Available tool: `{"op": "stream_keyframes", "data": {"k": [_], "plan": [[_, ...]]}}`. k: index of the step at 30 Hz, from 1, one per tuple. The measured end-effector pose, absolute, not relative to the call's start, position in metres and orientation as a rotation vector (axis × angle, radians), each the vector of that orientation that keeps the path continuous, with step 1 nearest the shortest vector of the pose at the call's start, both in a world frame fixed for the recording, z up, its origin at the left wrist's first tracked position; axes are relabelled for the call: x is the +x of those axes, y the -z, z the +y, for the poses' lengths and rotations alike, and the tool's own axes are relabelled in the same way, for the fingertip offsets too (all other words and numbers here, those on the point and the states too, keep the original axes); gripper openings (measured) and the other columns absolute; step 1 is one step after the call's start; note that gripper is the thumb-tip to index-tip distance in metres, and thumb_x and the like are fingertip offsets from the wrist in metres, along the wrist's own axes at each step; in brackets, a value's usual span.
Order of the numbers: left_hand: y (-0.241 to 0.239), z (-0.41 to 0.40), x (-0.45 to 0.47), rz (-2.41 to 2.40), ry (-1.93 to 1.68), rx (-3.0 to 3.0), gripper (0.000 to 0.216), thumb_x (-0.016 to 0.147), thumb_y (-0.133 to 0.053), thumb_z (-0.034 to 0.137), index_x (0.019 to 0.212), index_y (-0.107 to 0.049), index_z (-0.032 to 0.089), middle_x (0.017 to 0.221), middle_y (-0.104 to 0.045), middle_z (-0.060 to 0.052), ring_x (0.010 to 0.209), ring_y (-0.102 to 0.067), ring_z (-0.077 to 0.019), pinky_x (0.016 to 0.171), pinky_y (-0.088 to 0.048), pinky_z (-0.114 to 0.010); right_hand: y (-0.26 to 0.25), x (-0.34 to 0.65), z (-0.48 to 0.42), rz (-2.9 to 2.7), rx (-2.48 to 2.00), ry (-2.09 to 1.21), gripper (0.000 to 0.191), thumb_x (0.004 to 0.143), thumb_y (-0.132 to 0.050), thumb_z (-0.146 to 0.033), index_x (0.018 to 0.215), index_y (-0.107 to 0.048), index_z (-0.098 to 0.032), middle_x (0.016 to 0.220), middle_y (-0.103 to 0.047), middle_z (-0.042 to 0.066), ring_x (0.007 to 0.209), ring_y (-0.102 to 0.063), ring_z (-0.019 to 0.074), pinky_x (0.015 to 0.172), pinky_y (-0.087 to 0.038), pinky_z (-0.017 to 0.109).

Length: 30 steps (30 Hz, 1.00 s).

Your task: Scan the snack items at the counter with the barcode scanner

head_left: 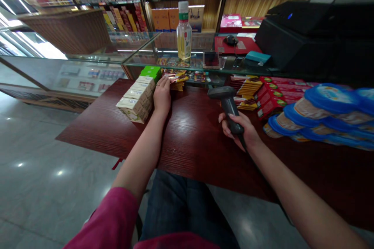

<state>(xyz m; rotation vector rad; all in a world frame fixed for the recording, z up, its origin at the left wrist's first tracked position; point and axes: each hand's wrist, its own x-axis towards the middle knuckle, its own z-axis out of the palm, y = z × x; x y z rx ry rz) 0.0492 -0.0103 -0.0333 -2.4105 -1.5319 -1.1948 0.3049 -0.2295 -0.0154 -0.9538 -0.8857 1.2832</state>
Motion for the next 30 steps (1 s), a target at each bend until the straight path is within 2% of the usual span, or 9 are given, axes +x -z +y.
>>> {"op": "stream_keyframes", "data": {"k": [3,6,8,12,17,21,25,27,30], "plan": [[0.034,-0.012,0.056,-1.607,1.07,-2.364,0.057,0.104,-0.037,0.007,0.156,-0.06,0.008,0.166,-0.056,-0.018,0.162,-0.045,-0.0299,0.136,-0.036,-0.046,0.018,0.304,-0.23,-0.89,-0.956,-1.278,0.029,0.082,-0.08,-0.043,0.095,-0.066,-0.02,0.088,-0.073,0.005,0.045,-0.046,0.0087,0.034,-0.032,0.023],[0.033,-0.018,0.064,-1.546,1.08,-2.346,0.063,0.103,-0.037,0.008,0.165,-0.048,0.009,0.176,-0.041,-0.017,0.168,-0.034,-0.0315,0.139,-0.027,-0.052,0.021,0.303,-0.229,-0.873,-0.949,-1.264,0.029,0.082,-0.08,-0.043,0.093,-0.066,-0.02,0.087,-0.072,0.005,0.044,-0.045,0.0082,0.034,-0.029,0.022],[0.032,-0.022,0.069,-1.488,1.101,-2.374,0.064,0.103,-0.038,0.01,0.166,-0.047,0.013,0.175,-0.043,-0.016,0.166,-0.037,-0.0311,0.14,-0.026,-0.054,0.022,0.303,-0.229,-0.874,-0.958,-1.267,0.028,0.082,-0.079,-0.043,0.092,-0.067,-0.02,0.088,-0.072,0.005,0.045,-0.046,0.0082,0.034,-0.03,0.022],[0.035,-0.024,0.071,-1.465,1.078,-2.437,0.062,0.1,-0.046,0.015,0.161,-0.055,0.018,0.164,-0.059,-0.016,0.158,-0.05,-0.0317,0.137,-0.029,-0.056,0.021,0.303,-0.229,-0.876,-0.965,-1.265,0.027,0.083,-0.078,-0.043,0.092,-0.067,-0.02,0.089,-0.072,0.005,0.045,-0.045,0.0088,0.033,-0.03,0.023],[0.044,-0.013,0.07,-1.552,1.025,-2.405,0.076,0.091,-0.052,0.013,0.166,-0.046,0.014,0.175,-0.042,-0.019,0.167,-0.036,-0.033,0.137,-0.025,-0.061,0.015,0.306,-0.23,-0.889,-0.969,-1.241,0.024,0.084,-0.078,-0.041,0.088,-0.064,-0.021,0.088,-0.071,0.005,0.044,-0.045,0.0083,0.034,-0.032,0.024],[0.047,-0.006,0.07,-1.616,1.011,-2.371,0.081,0.088,-0.057,0.014,0.168,-0.04,0.01,0.177,-0.036,-0.022,0.168,-0.032,-0.0335,0.138,-0.024,-0.058,0.011,0.31,-0.227,-0.836,-0.962,-1.164,0.024,0.083,-0.079,-0.039,0.086,-0.065,-0.021,0.087,-0.071,0.004,0.044,-0.047,0.0078,0.035,-0.034,0.023],[0.036,-0.021,0.081,-1.592,1.074,-2.358,0.082,0.091,-0.057,0.015,0.171,-0.035,0.01,0.181,-0.027,-0.021,0.172,-0.021,-0.0346,0.139,-0.021,-0.057,0.007,0.316,-0.225,-0.791,-0.943,-1.002,0.025,0.08,-0.08,-0.038,0.094,-0.065,-0.022,0.083,-0.069,0.001,0.045,-0.048,0.009,0.034,-0.032,0.022],[0.028,-0.039,0.098,-1.472,1.093,-2.444,0.075,0.096,-0.053,0.015,0.169,-0.04,0.013,0.181,-0.03,-0.018,0.171,-0.024,-0.0338,0.139,-0.023,-0.054,0.004,0.319,-0.224,-0.788,-0.925,-0.927,0.025,0.08,-0.078,-0.038,0.094,-0.065,-0.023,0.084,-0.069,0.001,0.046,-0.049,0.0092,0.034,-0.033,0.023],[0.023,-0.072,0.143,-1.039,0.97,-2.769,0.059,0.103,-0.049,0.017,0.162,-0.052,0.019,0.171,-0.051,-0.013,0.161,-0.046,-0.028,0.134,-0.035,-0.046,0.0,0.324,-0.225,-0.788,-0.914,-0.847,0.022,0.081,-0.076,-0.039,0.089,-0.064,-0.023,0.087,-0.068,0.001,0.046,-0.048,0.0085,0.034,-0.034,0.024]]}}
